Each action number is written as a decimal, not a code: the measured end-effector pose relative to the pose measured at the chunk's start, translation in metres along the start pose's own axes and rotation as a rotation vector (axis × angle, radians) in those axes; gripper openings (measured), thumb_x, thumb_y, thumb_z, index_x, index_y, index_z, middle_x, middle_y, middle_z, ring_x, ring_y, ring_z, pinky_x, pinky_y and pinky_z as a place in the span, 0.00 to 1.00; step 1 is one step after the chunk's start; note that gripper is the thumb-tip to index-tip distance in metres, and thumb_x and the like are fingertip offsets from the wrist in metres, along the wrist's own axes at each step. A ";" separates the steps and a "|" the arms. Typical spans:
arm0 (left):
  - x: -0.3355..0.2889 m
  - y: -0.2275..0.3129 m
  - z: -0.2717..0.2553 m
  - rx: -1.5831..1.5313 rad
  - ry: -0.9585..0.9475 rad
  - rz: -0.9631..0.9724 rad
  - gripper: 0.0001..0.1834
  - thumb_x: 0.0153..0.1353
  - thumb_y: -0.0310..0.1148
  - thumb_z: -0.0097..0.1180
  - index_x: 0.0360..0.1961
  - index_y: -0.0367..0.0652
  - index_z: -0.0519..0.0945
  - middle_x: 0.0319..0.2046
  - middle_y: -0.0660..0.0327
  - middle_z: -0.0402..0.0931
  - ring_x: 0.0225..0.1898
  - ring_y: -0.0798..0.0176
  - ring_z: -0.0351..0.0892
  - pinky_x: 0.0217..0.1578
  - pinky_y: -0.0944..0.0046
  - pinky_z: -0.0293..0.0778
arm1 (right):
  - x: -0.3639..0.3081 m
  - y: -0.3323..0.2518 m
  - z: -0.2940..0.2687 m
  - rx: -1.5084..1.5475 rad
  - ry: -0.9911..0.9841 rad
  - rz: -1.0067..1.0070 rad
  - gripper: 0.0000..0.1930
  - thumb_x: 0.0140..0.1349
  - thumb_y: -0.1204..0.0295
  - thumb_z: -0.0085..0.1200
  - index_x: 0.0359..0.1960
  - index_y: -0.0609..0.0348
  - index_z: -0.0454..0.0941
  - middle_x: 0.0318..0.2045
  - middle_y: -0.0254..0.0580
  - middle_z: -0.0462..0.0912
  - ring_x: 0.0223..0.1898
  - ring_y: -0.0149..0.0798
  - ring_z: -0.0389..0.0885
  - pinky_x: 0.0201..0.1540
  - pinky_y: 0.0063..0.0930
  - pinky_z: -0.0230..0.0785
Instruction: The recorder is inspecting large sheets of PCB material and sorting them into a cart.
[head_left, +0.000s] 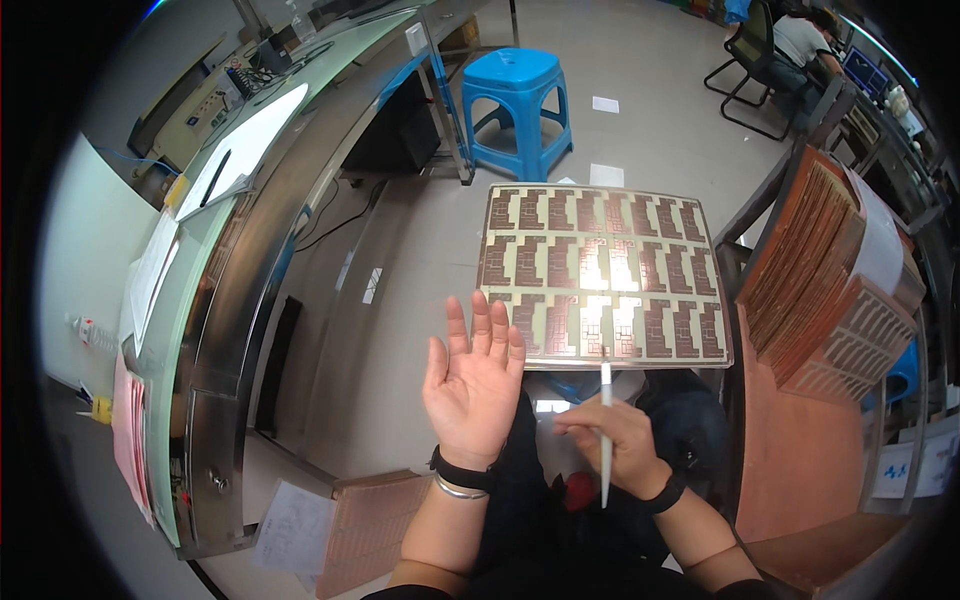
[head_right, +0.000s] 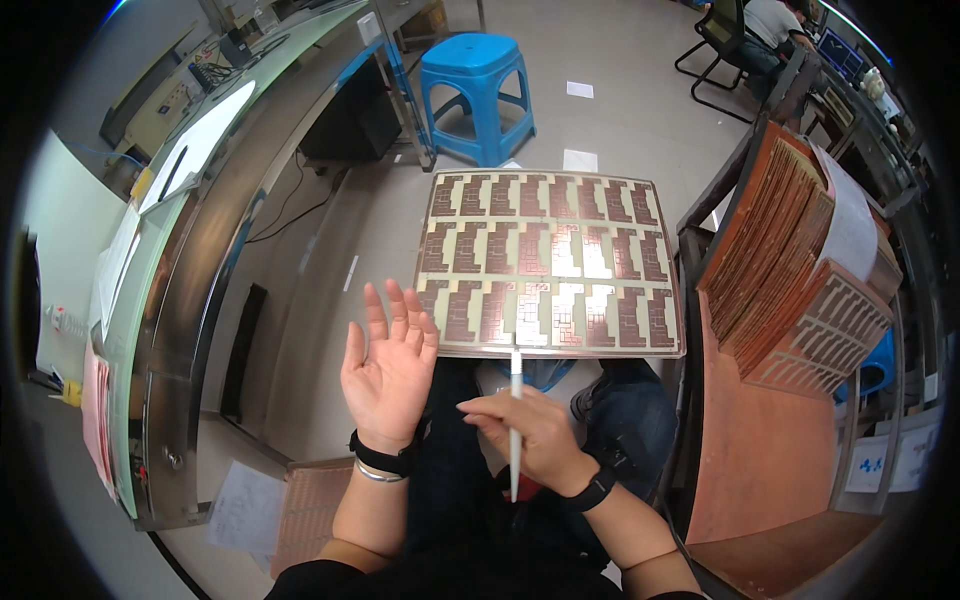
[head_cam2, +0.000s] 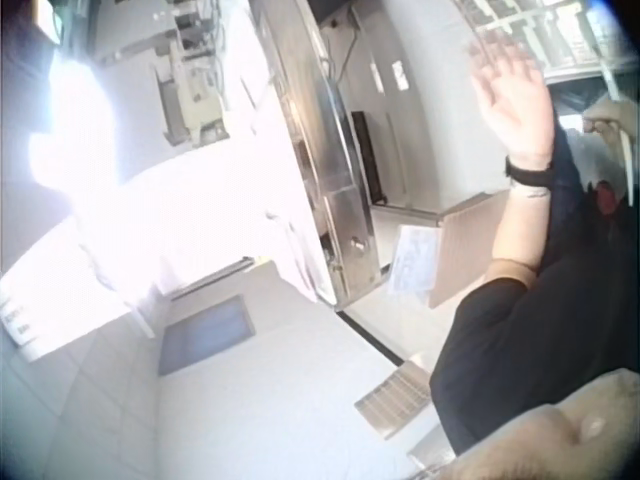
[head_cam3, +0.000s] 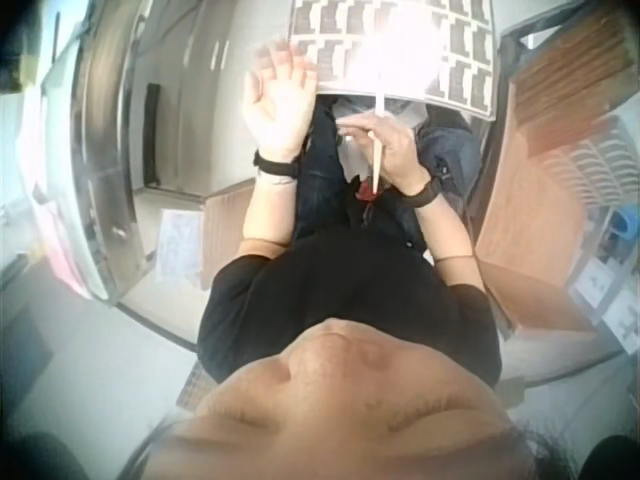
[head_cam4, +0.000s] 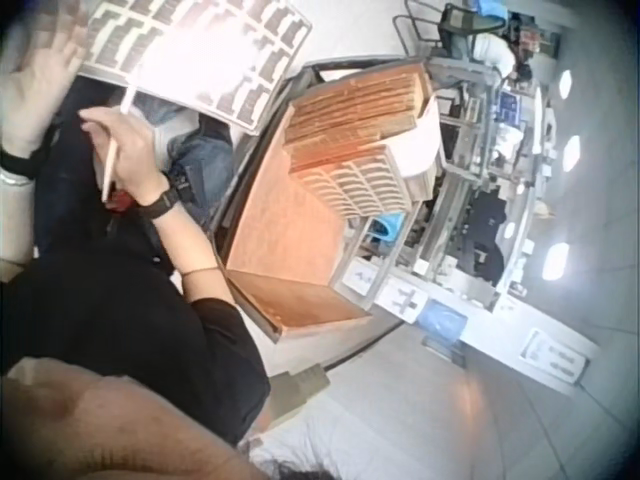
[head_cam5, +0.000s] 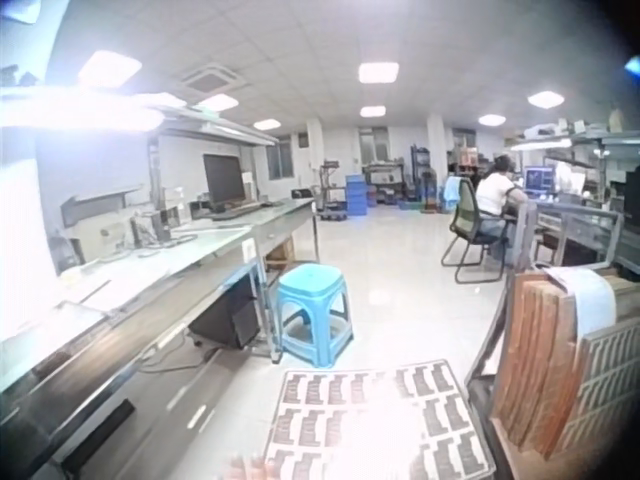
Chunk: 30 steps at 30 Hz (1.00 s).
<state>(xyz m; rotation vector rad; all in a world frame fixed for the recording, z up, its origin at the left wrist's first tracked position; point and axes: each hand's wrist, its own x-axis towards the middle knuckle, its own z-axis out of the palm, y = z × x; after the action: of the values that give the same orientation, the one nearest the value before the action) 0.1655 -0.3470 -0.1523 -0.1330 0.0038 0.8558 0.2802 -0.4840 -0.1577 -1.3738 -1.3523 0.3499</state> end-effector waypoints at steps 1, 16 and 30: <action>-0.002 -0.001 0.001 -0.003 -0.003 0.001 0.21 0.70 0.45 0.33 0.57 0.50 0.67 0.59 0.58 0.64 0.62 0.56 0.60 0.63 0.51 0.55 | 0.000 -0.004 0.004 0.002 -0.022 -0.016 0.08 0.53 0.78 0.59 0.36 0.57 0.81 0.28 0.41 0.82 0.27 0.41 0.80 0.31 0.28 0.72; -0.011 -0.013 0.004 0.178 -0.135 0.012 0.23 0.70 0.48 0.31 0.61 0.51 0.63 0.61 0.59 0.60 0.63 0.55 0.57 0.62 0.51 0.55 | -0.020 -0.015 0.016 0.350 0.000 0.016 0.23 0.68 0.55 0.40 0.47 0.64 0.73 0.35 0.46 0.80 0.32 0.39 0.81 0.35 0.29 0.74; -0.011 -0.017 0.000 0.012 0.012 -0.054 0.21 0.70 0.46 0.32 0.58 0.51 0.67 0.58 0.60 0.65 0.62 0.59 0.59 0.62 0.52 0.54 | -0.029 -0.018 0.008 0.103 -0.027 -0.170 0.17 0.45 0.82 0.58 0.39 0.55 0.80 0.33 0.38 0.77 0.27 0.37 0.76 0.30 0.26 0.70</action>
<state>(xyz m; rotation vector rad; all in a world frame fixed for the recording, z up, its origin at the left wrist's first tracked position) 0.1711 -0.3668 -0.1498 -0.1268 0.0165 0.8006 0.2560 -0.5089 -0.1594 -1.1641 -1.4422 0.3205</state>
